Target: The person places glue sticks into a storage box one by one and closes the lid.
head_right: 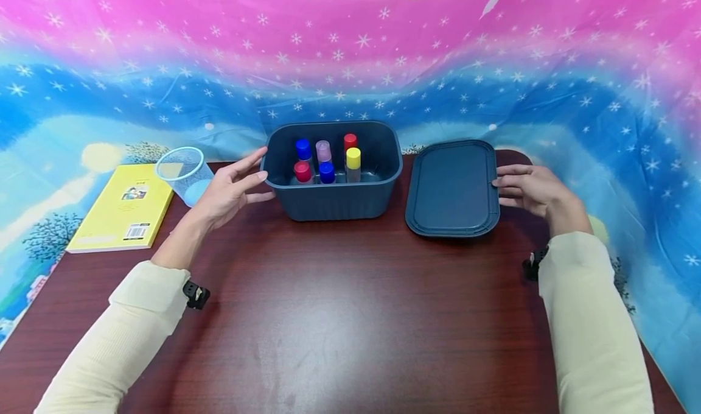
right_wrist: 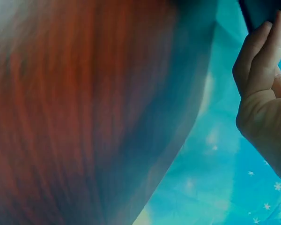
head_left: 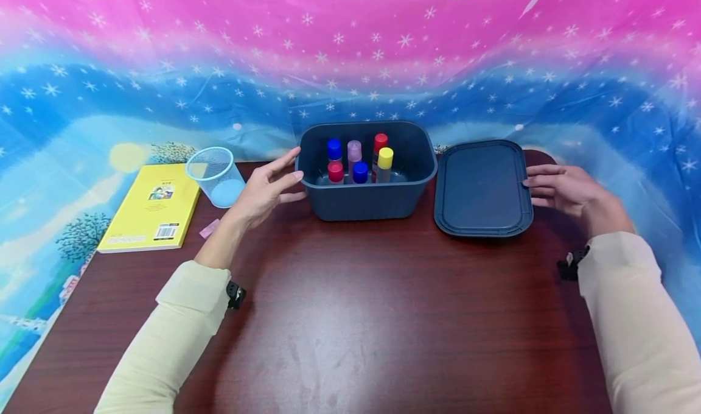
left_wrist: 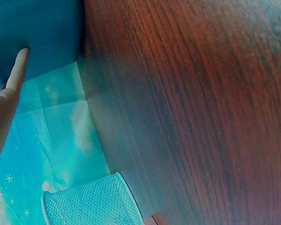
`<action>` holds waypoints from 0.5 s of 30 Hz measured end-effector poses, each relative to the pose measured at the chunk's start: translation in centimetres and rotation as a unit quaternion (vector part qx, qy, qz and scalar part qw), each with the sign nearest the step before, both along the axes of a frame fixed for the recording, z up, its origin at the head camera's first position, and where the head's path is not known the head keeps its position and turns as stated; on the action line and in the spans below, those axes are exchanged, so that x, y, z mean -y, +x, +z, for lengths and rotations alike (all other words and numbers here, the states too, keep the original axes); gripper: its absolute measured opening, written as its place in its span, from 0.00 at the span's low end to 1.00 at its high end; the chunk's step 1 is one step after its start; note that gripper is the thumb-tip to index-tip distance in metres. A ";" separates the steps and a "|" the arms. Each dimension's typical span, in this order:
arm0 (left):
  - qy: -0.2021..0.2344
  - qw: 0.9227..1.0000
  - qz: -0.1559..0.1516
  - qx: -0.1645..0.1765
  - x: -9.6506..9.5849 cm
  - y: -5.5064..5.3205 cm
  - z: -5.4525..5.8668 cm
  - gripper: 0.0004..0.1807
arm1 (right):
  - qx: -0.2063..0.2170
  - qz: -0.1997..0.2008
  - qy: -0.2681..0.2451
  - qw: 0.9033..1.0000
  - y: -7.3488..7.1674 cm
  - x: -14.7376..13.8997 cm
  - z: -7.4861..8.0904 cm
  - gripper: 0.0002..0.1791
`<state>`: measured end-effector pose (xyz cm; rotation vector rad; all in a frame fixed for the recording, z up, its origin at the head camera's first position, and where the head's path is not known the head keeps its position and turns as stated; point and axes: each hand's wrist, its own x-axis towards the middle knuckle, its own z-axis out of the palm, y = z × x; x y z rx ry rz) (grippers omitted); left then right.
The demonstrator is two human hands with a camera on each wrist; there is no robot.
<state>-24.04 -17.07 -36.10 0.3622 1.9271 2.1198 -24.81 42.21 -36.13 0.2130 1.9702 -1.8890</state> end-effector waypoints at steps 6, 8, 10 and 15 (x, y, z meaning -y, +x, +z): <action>0.001 1.000 -0.001 0.004 0.0 0.0 0.1 0.34 | -0.029 -0.024 -0.036 0.999 0.4 0.8 1.2 0.16; 0.000 1.000 0.000 0.005 0.0 0.0 0.1 0.34 | -0.040 -0.037 -0.050 0.997 0.6 1.1 1.5 0.16; -0.002 1.000 0.000 0.006 0.0 0.0 0.0 0.34 | -0.052 -0.050 -0.070 0.995 0.8 1.3 1.9 0.17; -0.002 1.000 0.001 0.007 0.0 0.0 0.1 0.34 | -0.077 -0.069 -0.118 0.988 1.3 1.5 2.9 0.19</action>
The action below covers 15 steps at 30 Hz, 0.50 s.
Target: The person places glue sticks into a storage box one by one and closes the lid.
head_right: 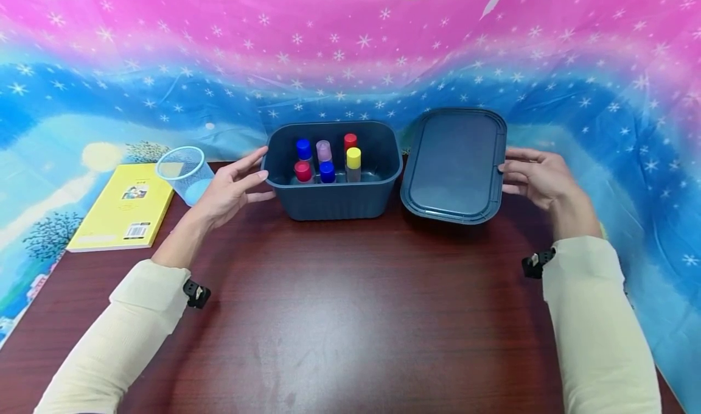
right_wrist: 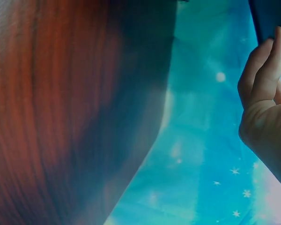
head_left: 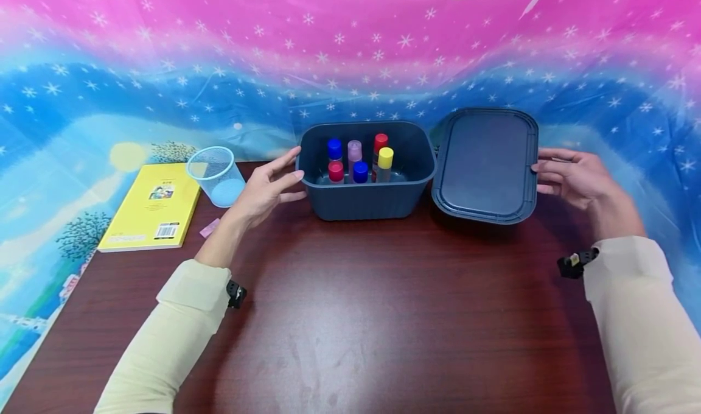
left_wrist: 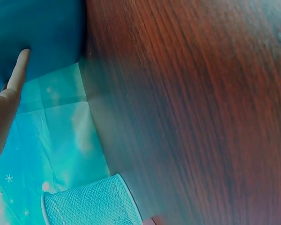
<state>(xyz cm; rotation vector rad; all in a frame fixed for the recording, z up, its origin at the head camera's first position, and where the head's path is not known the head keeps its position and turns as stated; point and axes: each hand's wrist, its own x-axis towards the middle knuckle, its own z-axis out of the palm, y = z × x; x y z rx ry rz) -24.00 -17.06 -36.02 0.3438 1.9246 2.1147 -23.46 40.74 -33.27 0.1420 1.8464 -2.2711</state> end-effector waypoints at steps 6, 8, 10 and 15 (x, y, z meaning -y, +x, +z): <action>0.005 1.000 -0.001 0.003 0.0 0.0 0.0 0.34 | -0.021 -0.017 -0.025 0.999 0.7 0.0 1.4 0.19; 0.005 1.000 -0.001 0.004 0.1 -0.1 0.0 0.34 | -0.024 -0.022 -0.031 0.999 1.0 0.0 1.9 0.18; 0.003 1.000 0.001 0.004 0.1 -0.1 0.1 0.34 | -0.024 -0.029 -0.039 0.999 1.1 0.1 2.3 0.17; -0.005 1.000 0.004 0.007 0.1 -0.1 0.2 0.34 | -0.023 -0.029 -0.068 0.997 1.3 0.4 3.1 0.16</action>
